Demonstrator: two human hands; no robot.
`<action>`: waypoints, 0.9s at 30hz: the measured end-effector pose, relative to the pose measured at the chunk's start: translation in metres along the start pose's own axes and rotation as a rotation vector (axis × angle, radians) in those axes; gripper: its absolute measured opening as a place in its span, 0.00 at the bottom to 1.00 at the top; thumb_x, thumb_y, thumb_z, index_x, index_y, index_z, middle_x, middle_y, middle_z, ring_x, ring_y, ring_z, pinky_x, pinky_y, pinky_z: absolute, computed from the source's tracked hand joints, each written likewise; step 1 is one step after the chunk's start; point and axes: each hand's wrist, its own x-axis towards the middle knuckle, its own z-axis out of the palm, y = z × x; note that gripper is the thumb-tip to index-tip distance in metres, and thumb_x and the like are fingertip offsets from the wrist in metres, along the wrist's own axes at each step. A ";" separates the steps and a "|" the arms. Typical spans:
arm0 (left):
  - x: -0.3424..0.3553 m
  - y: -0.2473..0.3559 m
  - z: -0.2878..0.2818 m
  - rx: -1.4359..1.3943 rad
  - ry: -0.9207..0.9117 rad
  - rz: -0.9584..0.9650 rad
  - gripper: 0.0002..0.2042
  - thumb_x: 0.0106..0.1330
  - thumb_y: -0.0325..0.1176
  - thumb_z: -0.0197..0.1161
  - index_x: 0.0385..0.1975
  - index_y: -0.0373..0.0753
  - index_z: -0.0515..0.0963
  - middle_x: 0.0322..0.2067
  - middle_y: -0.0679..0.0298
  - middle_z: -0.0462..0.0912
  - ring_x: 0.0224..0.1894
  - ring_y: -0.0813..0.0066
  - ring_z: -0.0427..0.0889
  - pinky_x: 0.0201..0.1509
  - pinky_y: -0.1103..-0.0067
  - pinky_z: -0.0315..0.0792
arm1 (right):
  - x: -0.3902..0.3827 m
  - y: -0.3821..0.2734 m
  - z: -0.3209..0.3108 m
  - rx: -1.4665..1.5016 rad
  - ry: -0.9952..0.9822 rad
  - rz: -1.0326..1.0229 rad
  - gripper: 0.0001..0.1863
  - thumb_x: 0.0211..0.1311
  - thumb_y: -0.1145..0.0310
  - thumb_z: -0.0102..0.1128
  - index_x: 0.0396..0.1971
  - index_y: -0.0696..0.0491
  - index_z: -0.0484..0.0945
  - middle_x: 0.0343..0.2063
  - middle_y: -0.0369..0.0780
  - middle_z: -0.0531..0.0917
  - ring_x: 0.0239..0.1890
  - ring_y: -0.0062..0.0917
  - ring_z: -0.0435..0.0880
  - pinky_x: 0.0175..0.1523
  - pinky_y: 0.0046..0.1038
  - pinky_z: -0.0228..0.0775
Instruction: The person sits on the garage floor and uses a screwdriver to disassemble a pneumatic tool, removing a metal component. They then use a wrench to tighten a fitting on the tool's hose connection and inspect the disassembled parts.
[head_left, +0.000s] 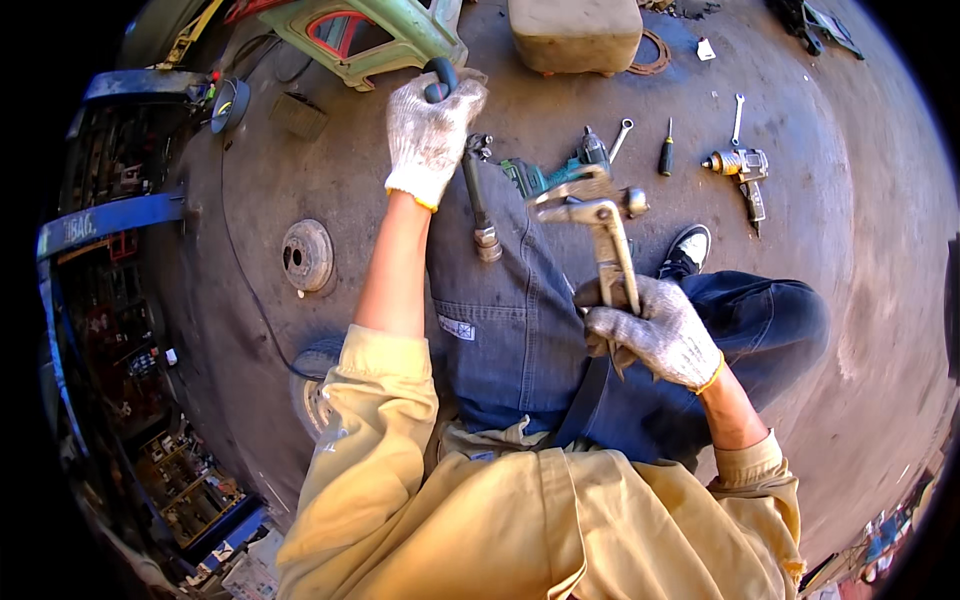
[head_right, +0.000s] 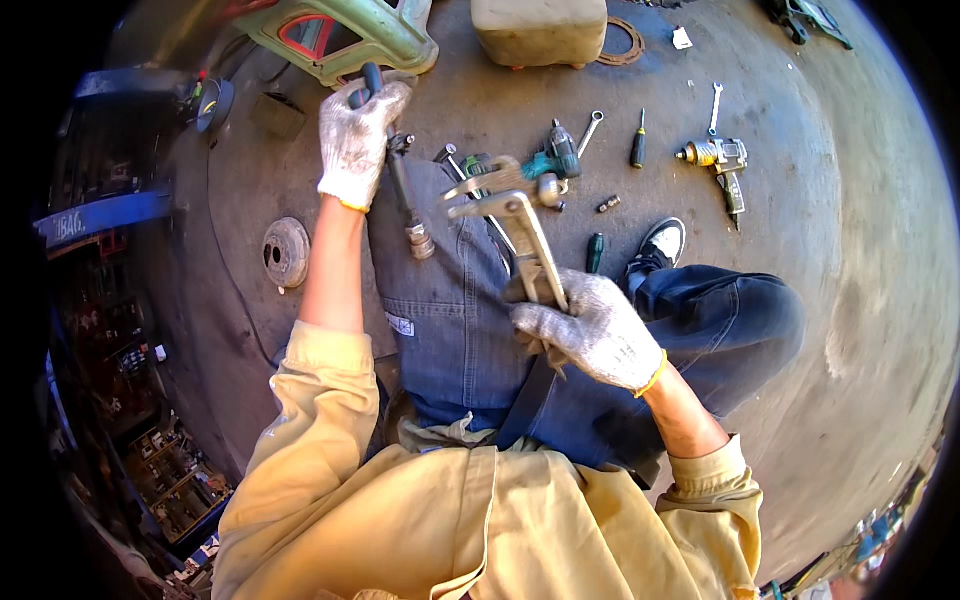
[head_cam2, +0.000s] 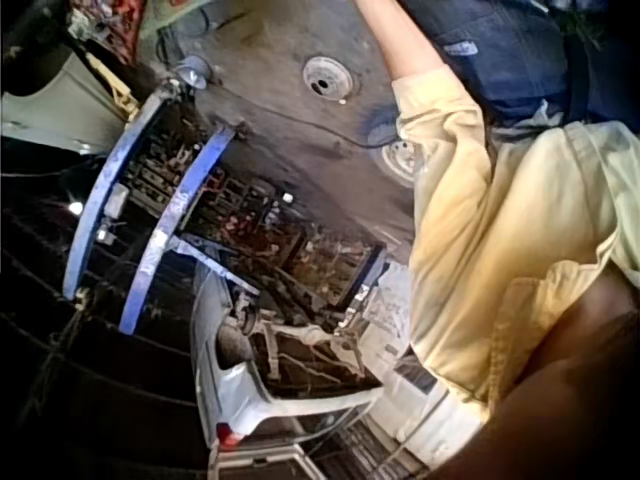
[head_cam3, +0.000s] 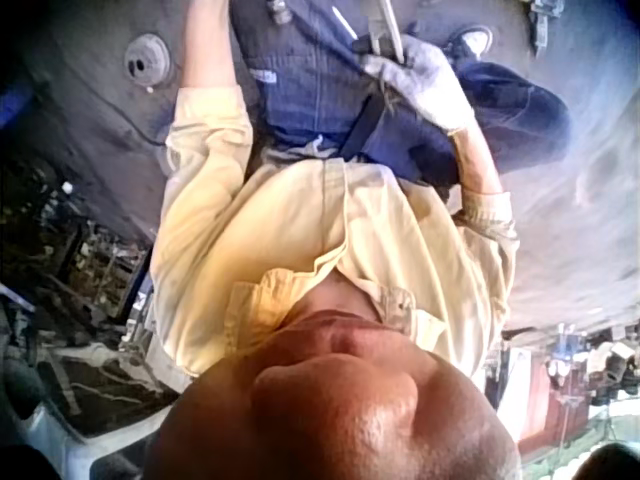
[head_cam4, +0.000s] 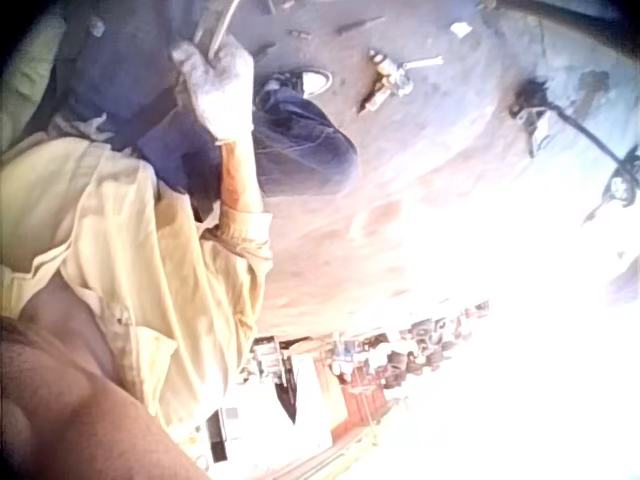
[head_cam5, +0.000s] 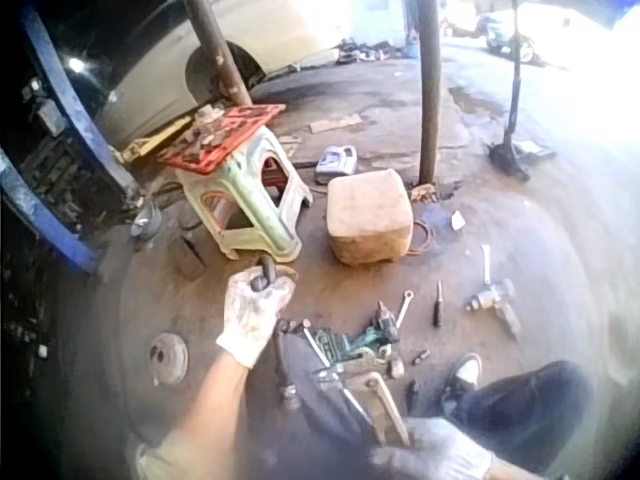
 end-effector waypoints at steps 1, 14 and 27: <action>0.000 -0.003 0.002 0.036 0.013 0.003 0.11 0.54 0.34 0.65 0.32 0.33 0.84 0.21 0.65 0.82 0.24 0.82 0.77 0.29 0.81 0.69 | -0.002 0.001 0.003 -0.065 -0.055 -0.044 0.18 0.66 0.67 0.58 0.53 0.57 0.74 0.29 0.36 0.82 0.27 0.15 0.80 0.30 0.19 0.74; -0.019 -0.017 -0.012 -0.140 0.209 0.060 0.09 0.57 0.30 0.63 0.33 0.31 0.83 0.20 0.72 0.76 0.21 0.86 0.70 0.25 0.83 0.63 | -0.010 0.022 0.053 0.952 -0.439 0.002 0.39 0.50 0.83 0.53 0.66 0.59 0.53 0.57 0.49 0.70 0.59 0.37 0.74 0.65 0.46 0.64; -0.050 -0.004 -0.012 -0.372 0.402 0.115 0.10 0.60 0.27 0.60 0.38 0.29 0.80 0.19 0.68 0.75 0.18 0.84 0.70 0.23 0.85 0.63 | -0.010 0.014 0.103 0.691 -0.185 0.052 0.39 0.51 0.83 0.54 0.67 0.53 0.54 0.48 0.42 0.76 0.45 0.25 0.80 0.36 0.21 0.69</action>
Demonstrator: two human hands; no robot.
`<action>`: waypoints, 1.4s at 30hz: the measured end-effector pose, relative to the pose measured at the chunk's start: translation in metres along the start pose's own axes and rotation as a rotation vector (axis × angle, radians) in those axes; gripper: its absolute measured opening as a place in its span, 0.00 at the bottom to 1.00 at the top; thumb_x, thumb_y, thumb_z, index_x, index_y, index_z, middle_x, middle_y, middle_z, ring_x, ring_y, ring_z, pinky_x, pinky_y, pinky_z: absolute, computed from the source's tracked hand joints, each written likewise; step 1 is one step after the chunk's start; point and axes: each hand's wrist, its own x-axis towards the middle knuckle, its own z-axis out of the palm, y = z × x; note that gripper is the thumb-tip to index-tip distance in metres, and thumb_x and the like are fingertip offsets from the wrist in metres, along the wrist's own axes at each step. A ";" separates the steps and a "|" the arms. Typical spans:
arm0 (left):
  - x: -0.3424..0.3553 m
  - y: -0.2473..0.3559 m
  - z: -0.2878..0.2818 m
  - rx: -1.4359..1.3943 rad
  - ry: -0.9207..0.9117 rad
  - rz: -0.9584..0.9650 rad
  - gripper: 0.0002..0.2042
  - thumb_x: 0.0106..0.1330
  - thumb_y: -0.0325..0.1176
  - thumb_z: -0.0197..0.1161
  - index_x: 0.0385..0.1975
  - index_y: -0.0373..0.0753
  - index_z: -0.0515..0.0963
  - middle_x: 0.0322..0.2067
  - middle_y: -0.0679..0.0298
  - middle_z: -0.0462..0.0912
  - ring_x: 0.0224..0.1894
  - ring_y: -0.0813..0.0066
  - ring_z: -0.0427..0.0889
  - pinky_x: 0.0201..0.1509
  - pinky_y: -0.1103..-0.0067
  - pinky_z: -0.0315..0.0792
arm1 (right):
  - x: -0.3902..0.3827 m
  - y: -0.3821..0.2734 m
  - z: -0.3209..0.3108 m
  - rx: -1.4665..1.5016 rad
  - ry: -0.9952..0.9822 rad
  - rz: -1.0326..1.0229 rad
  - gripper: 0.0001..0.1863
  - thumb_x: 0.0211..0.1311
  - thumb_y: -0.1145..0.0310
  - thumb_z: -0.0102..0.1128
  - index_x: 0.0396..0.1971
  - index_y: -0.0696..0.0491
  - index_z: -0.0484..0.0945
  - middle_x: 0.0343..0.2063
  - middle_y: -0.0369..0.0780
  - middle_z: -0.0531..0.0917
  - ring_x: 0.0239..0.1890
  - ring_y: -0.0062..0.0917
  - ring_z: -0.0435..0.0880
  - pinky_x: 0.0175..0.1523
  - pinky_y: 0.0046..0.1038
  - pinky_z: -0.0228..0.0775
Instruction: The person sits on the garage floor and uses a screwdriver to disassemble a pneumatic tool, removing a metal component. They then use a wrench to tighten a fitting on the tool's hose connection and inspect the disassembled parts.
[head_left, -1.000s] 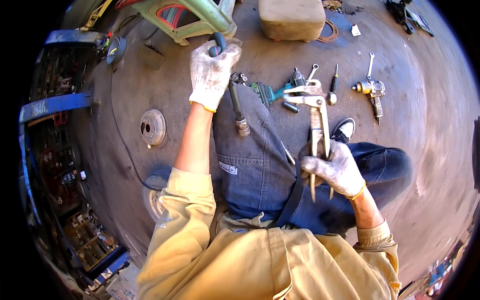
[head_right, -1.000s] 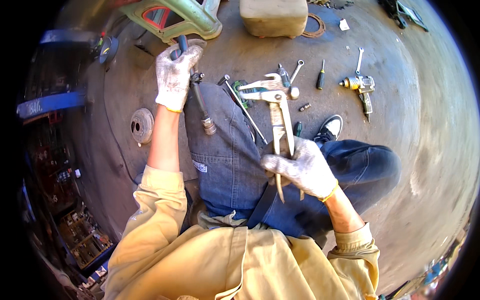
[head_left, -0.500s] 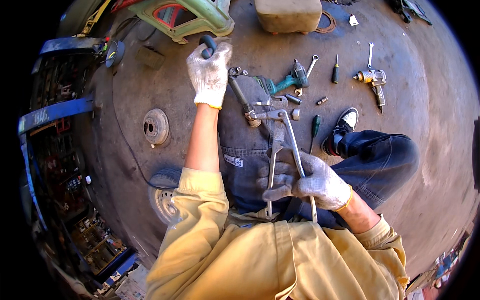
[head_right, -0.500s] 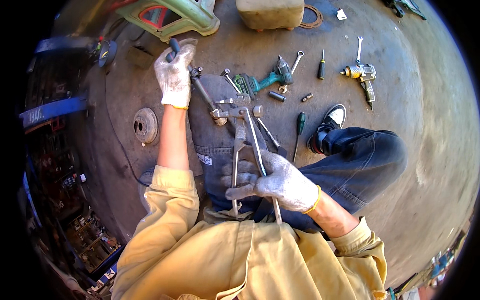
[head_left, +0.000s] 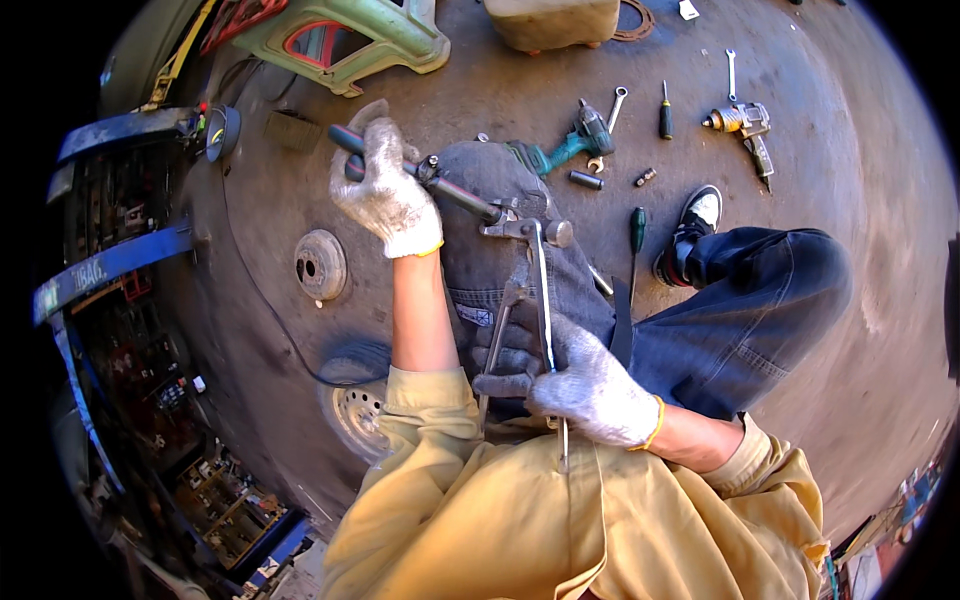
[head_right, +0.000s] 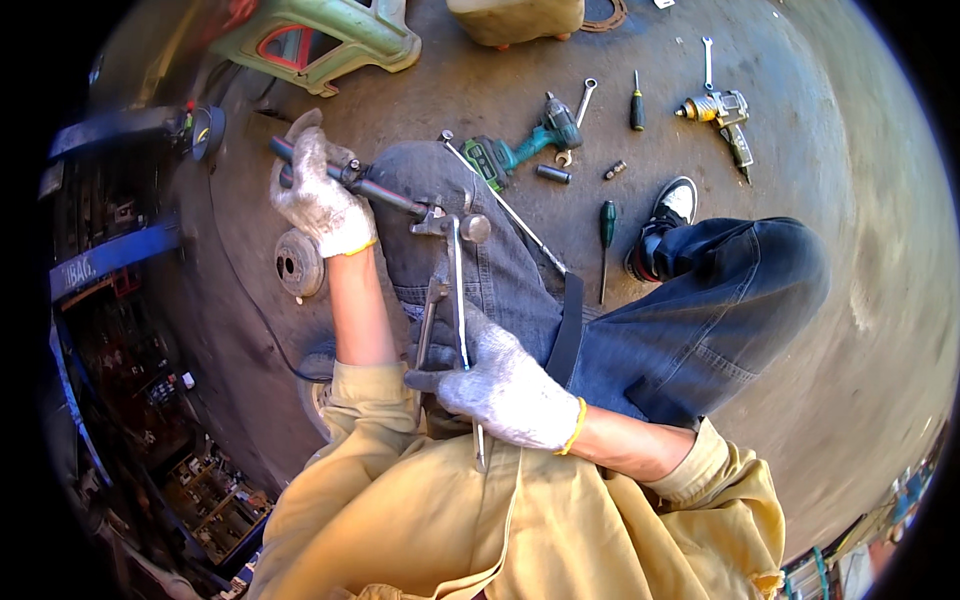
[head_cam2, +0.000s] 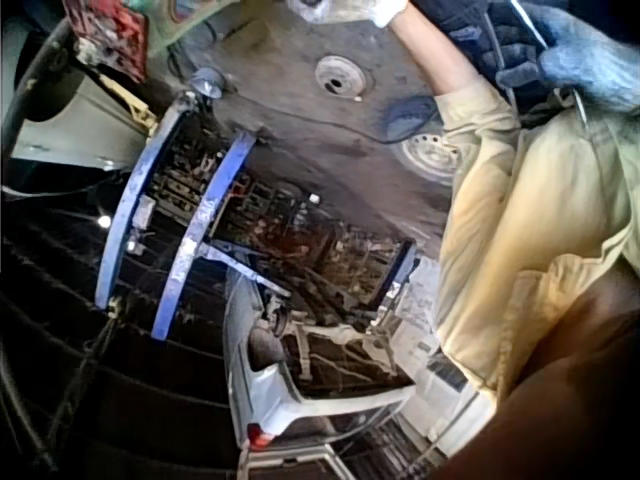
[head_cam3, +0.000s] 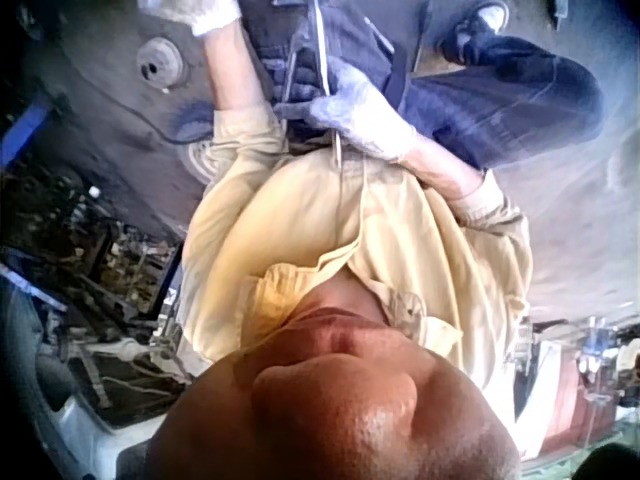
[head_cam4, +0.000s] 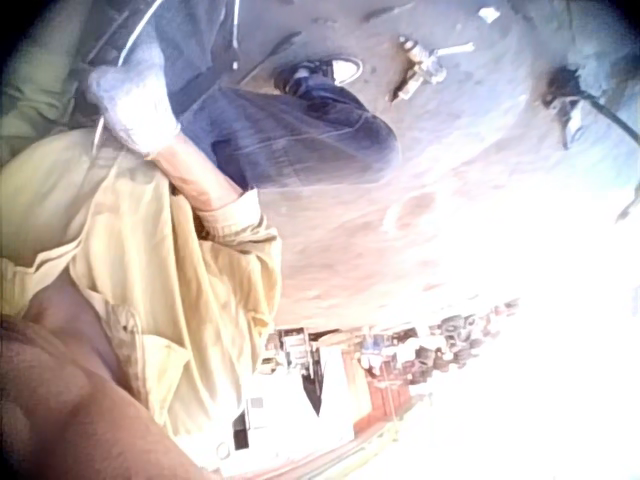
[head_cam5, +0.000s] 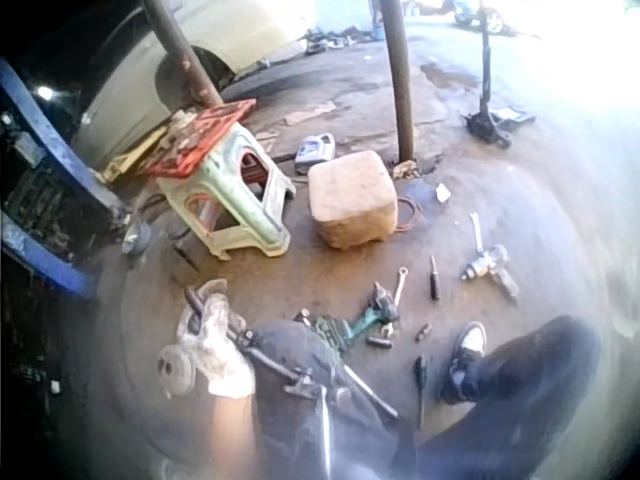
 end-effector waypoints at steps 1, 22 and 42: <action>-0.001 0.001 -0.001 -0.012 0.008 0.002 0.10 0.60 0.27 0.60 0.38 0.29 0.80 0.18 0.68 0.75 0.18 0.84 0.70 0.23 0.85 0.63 | 0.000 0.005 -0.001 -0.043 0.004 0.003 0.42 0.50 0.83 0.52 0.68 0.52 0.51 0.53 0.44 0.75 0.47 0.28 0.81 0.32 0.20 0.68; -0.008 0.013 0.012 -0.155 0.057 -0.016 0.12 0.59 0.28 0.58 0.40 0.27 0.77 0.14 0.65 0.74 0.15 0.82 0.69 0.21 0.84 0.66 | 0.009 0.020 0.001 -0.563 0.266 -0.287 0.34 0.55 0.81 0.46 0.66 0.56 0.59 0.47 0.37 0.75 0.46 0.16 0.73 0.50 0.20 0.68; -0.006 0.011 0.001 -0.170 -0.139 0.015 0.17 0.63 0.29 0.53 0.47 0.22 0.72 0.17 0.65 0.71 0.18 0.80 0.69 0.27 0.80 0.68 | -0.002 0.003 -0.021 0.007 0.015 -0.098 0.19 0.54 0.74 0.53 0.48 0.60 0.72 0.27 0.32 0.74 0.31 0.15 0.69 0.37 0.21 0.65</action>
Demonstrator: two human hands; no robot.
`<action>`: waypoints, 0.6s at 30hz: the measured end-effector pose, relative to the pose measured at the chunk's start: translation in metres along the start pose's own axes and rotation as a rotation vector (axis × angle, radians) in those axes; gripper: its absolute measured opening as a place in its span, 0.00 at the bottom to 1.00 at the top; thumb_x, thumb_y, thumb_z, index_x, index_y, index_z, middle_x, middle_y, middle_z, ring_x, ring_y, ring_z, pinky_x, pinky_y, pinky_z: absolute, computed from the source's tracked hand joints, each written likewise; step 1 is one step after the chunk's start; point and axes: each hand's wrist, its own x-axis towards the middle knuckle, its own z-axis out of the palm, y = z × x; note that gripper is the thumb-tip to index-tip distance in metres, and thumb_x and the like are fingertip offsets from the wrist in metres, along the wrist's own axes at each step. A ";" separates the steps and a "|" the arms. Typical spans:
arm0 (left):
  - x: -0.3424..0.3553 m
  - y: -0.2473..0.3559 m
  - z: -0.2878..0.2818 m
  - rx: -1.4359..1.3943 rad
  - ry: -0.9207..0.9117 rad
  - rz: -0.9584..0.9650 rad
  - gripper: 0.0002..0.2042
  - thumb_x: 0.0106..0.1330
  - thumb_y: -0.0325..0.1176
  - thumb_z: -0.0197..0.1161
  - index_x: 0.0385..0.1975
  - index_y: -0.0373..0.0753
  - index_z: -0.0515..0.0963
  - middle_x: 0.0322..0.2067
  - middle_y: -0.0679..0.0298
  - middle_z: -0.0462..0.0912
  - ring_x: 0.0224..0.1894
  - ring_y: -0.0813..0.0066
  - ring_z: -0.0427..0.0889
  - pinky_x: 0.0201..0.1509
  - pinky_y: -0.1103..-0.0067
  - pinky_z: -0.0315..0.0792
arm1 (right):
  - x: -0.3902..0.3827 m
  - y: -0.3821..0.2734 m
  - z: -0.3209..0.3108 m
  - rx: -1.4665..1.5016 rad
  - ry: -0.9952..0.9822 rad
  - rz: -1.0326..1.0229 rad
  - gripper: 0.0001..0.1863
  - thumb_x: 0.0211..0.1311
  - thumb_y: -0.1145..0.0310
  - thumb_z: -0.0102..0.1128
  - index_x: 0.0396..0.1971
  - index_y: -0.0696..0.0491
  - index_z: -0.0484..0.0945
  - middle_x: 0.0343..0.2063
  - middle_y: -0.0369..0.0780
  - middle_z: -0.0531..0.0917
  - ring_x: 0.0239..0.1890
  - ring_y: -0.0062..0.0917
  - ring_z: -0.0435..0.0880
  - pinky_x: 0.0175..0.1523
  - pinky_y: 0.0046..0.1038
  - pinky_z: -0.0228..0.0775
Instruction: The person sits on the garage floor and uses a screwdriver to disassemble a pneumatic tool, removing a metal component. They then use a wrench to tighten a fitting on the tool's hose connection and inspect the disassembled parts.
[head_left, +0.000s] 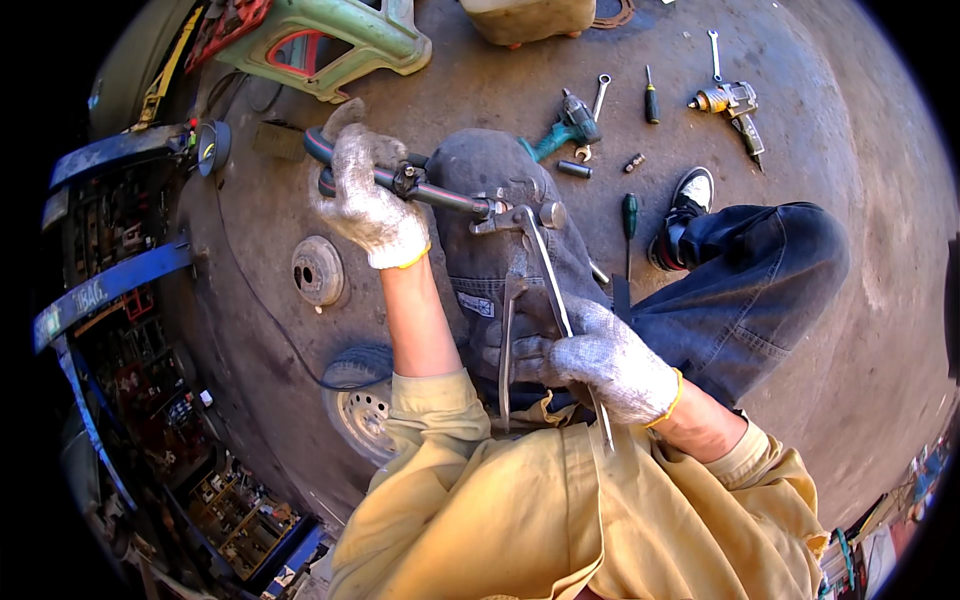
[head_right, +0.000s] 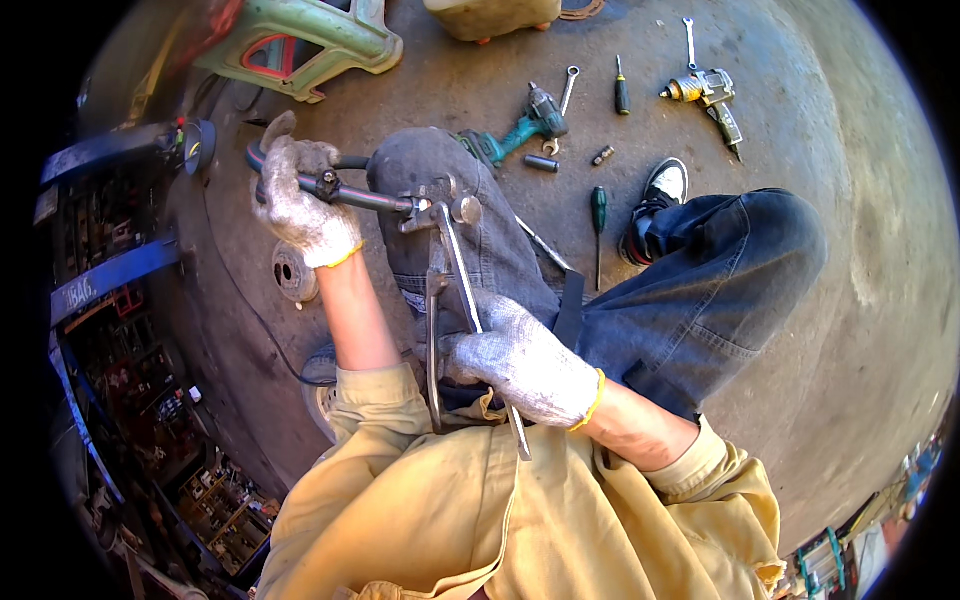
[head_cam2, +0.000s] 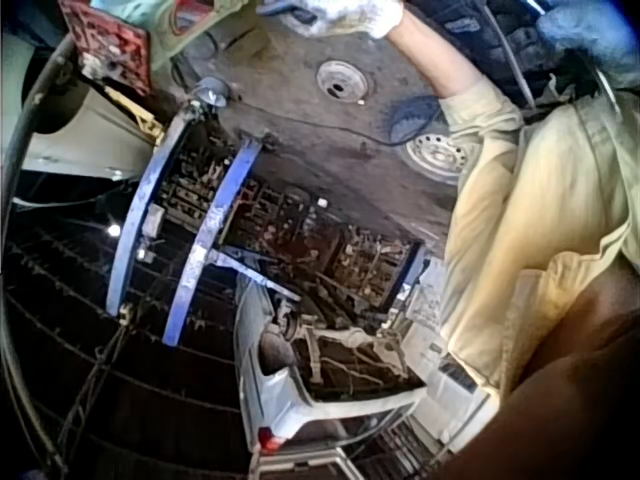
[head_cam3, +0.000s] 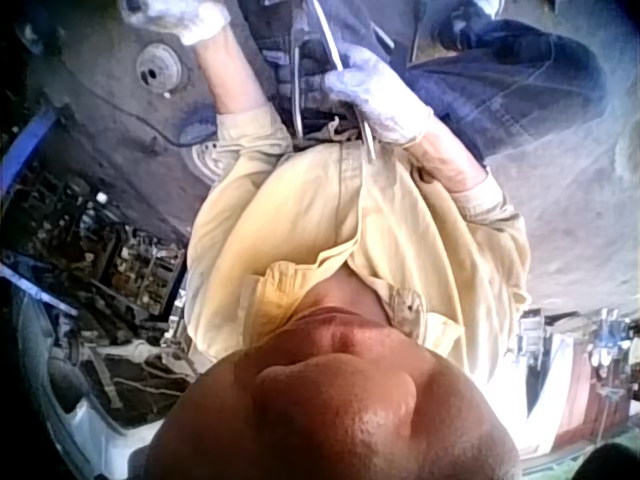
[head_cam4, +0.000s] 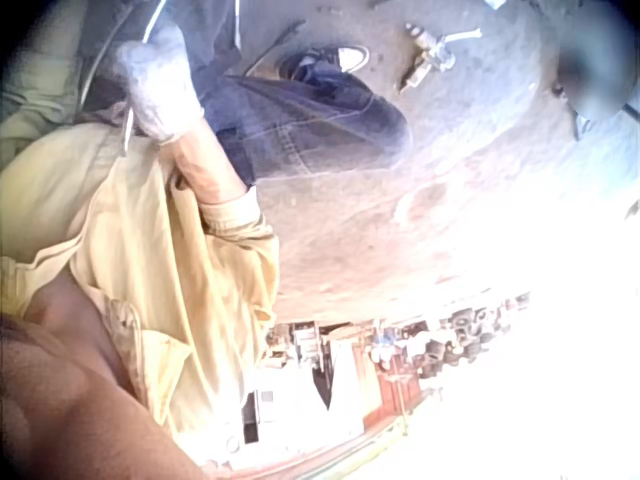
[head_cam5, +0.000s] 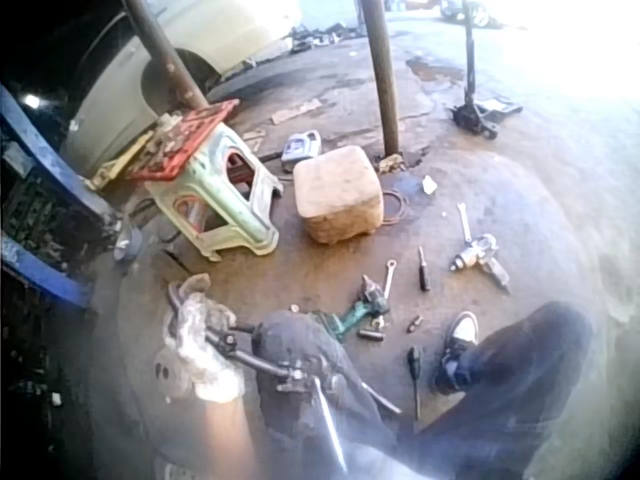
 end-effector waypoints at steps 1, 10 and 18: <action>0.000 0.000 -0.001 -0.002 -0.004 0.003 0.17 0.63 0.29 0.53 0.47 0.22 0.72 0.17 0.65 0.71 0.18 0.80 0.69 0.27 0.80 0.68 | -0.001 0.000 0.000 -0.026 0.024 -0.004 0.17 0.54 0.75 0.53 0.46 0.60 0.74 0.23 0.31 0.74 0.27 0.13 0.68 0.34 0.20 0.65; 0.001 0.002 0.008 0.040 -0.018 0.053 0.18 0.62 0.29 0.53 0.47 0.21 0.71 0.16 0.66 0.69 0.19 0.79 0.69 0.28 0.80 0.68 | 0.000 0.005 0.001 -0.002 -0.029 0.058 0.33 0.57 0.76 0.52 0.66 0.58 0.59 0.46 0.39 0.80 0.46 0.20 0.79 0.44 0.17 0.70; -0.003 0.005 0.010 0.055 -0.031 0.049 0.19 0.61 0.30 0.54 0.47 0.20 0.71 0.16 0.67 0.67 0.19 0.79 0.69 0.28 0.79 0.70 | 0.001 0.001 0.010 0.009 0.028 0.002 0.14 0.56 0.72 0.55 0.44 0.56 0.71 0.28 0.32 0.74 0.30 0.13 0.70 0.35 0.19 0.64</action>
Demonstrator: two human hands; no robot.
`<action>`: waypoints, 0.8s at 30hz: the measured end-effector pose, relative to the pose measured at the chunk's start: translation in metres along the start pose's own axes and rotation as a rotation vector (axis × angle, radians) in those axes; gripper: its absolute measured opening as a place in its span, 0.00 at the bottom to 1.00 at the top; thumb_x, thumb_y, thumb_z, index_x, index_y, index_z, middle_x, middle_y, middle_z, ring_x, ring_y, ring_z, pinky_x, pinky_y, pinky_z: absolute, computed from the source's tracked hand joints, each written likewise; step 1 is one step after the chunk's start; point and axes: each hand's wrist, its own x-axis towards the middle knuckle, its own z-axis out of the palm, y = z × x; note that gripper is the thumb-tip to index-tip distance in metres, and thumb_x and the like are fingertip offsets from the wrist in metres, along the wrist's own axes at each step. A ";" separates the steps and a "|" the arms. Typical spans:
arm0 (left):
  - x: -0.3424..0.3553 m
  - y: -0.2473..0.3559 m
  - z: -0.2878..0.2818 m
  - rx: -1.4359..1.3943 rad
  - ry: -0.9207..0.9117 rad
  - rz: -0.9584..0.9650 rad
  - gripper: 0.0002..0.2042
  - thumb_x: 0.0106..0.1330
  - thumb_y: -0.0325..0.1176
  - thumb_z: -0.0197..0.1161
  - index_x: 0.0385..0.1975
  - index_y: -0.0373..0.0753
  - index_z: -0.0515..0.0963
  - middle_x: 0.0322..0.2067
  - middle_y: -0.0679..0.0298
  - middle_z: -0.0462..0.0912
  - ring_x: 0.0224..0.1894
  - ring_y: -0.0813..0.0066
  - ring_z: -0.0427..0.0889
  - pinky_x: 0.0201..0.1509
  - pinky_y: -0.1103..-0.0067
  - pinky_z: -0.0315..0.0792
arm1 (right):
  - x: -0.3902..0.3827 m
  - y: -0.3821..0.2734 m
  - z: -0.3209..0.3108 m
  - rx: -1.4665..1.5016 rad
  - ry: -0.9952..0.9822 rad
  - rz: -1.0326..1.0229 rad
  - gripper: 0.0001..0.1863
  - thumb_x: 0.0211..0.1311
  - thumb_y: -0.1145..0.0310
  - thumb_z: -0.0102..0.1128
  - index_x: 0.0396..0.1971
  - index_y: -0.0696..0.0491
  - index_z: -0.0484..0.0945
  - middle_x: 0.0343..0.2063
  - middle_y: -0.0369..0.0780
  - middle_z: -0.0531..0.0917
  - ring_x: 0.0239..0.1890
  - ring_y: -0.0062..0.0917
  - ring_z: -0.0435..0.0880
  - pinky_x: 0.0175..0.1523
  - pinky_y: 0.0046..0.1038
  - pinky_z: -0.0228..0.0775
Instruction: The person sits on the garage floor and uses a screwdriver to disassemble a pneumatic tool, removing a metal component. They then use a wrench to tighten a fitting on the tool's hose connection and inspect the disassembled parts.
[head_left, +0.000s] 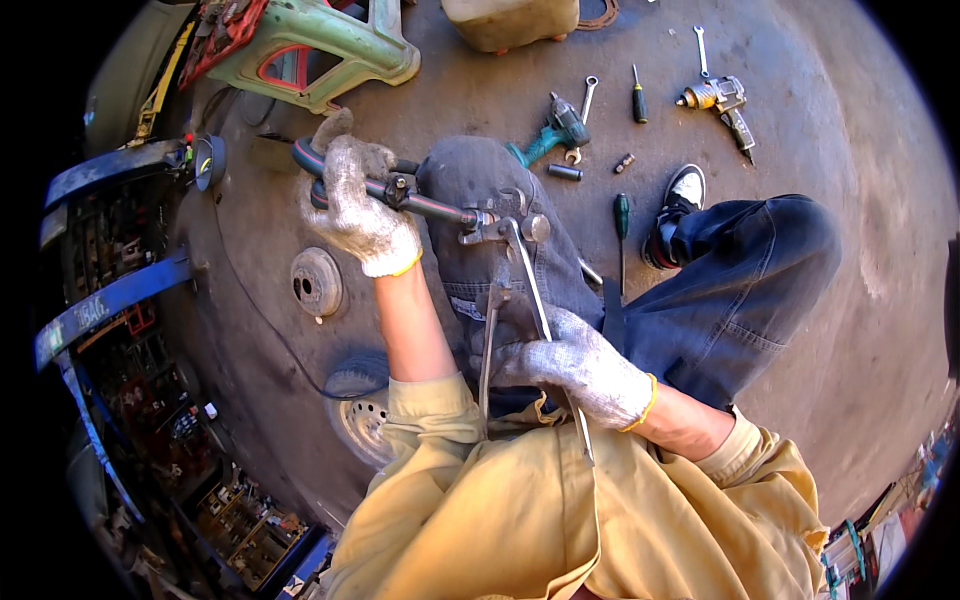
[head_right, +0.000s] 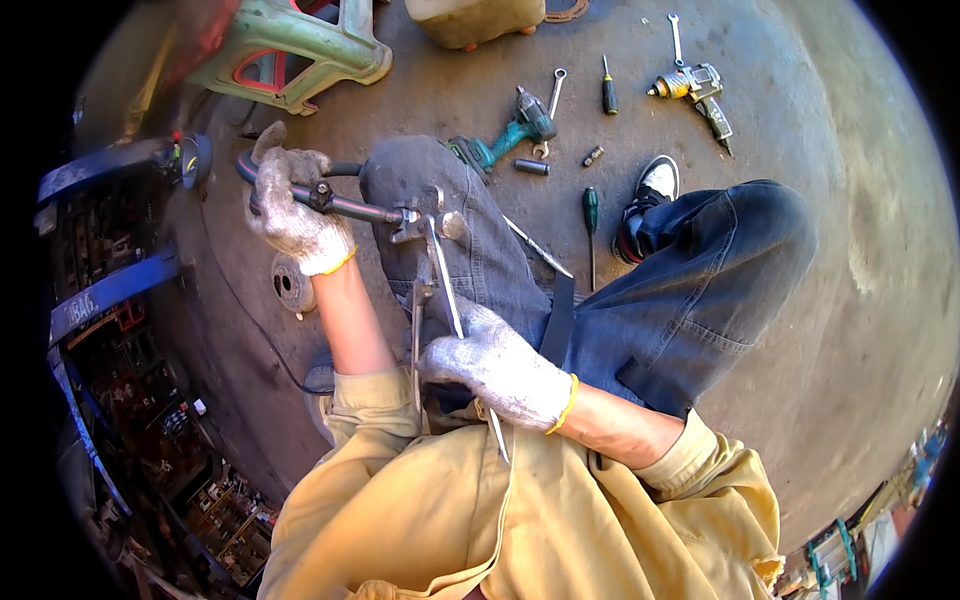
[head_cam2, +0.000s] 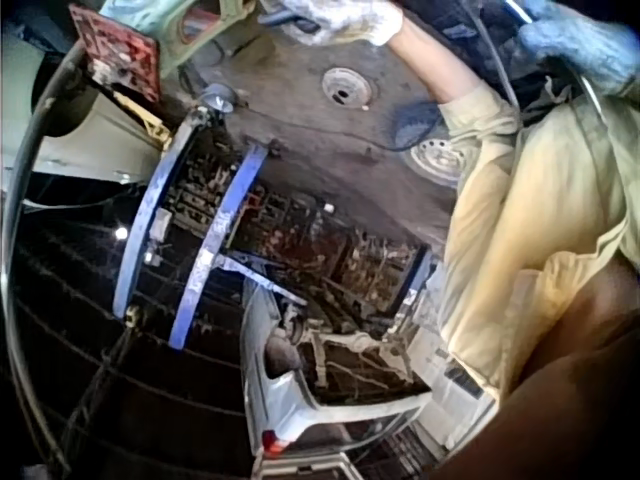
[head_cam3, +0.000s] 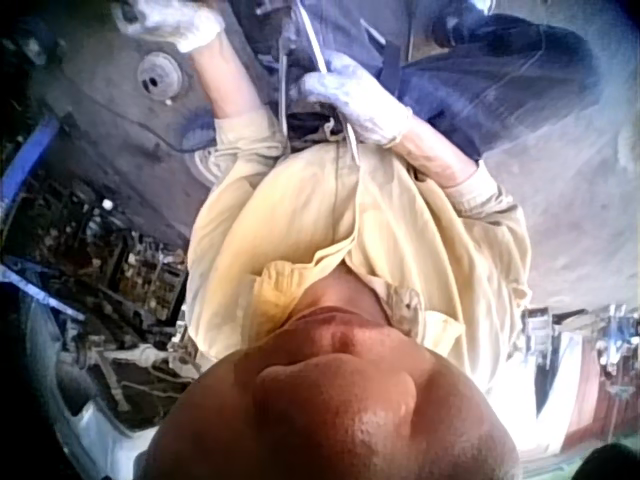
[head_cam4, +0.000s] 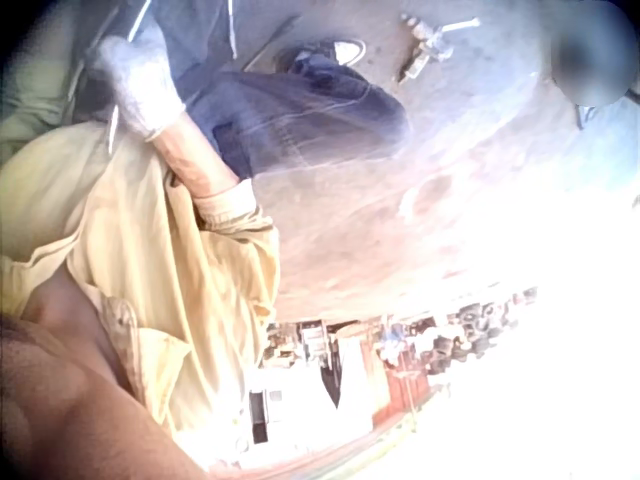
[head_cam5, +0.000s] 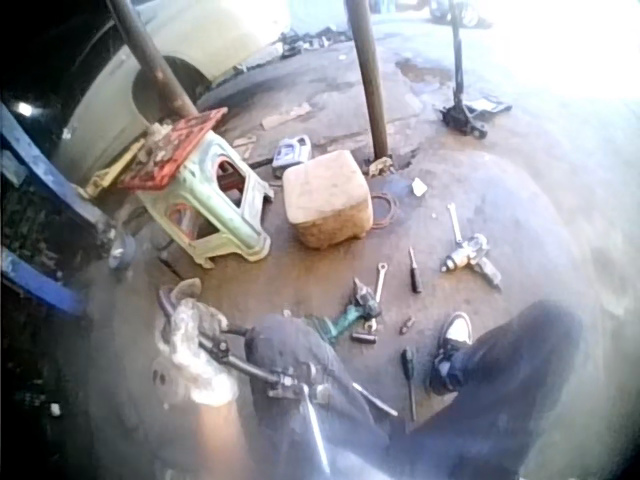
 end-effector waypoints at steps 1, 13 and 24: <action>0.001 0.000 0.002 0.003 0.003 0.009 0.19 0.61 0.30 0.54 0.47 0.20 0.71 0.15 0.67 0.67 0.19 0.79 0.69 0.28 0.80 0.70 | 0.003 0.006 -0.001 0.053 0.013 -0.033 0.07 0.56 0.71 0.55 0.33 0.56 0.75 0.21 0.30 0.71 0.25 0.13 0.66 0.31 0.20 0.62; 0.000 0.003 0.009 0.027 0.063 0.011 0.16 0.62 0.28 0.54 0.45 0.22 0.73 0.14 0.66 0.69 0.16 0.81 0.67 0.26 0.81 0.67 | 0.023 0.029 -0.005 0.437 -0.041 0.031 0.17 0.53 0.76 0.56 0.45 0.54 0.71 0.28 0.36 0.77 0.28 0.22 0.76 0.36 0.29 0.72; 0.022 -0.004 0.017 0.001 0.213 -0.144 0.08 0.56 0.23 0.60 0.35 0.29 0.79 0.15 0.67 0.72 0.14 0.81 0.69 0.18 0.83 0.62 | 0.022 0.002 0.015 0.298 0.057 -0.167 0.22 0.49 0.80 0.55 0.47 0.53 0.67 0.27 0.36 0.73 0.23 0.22 0.74 0.29 0.25 0.69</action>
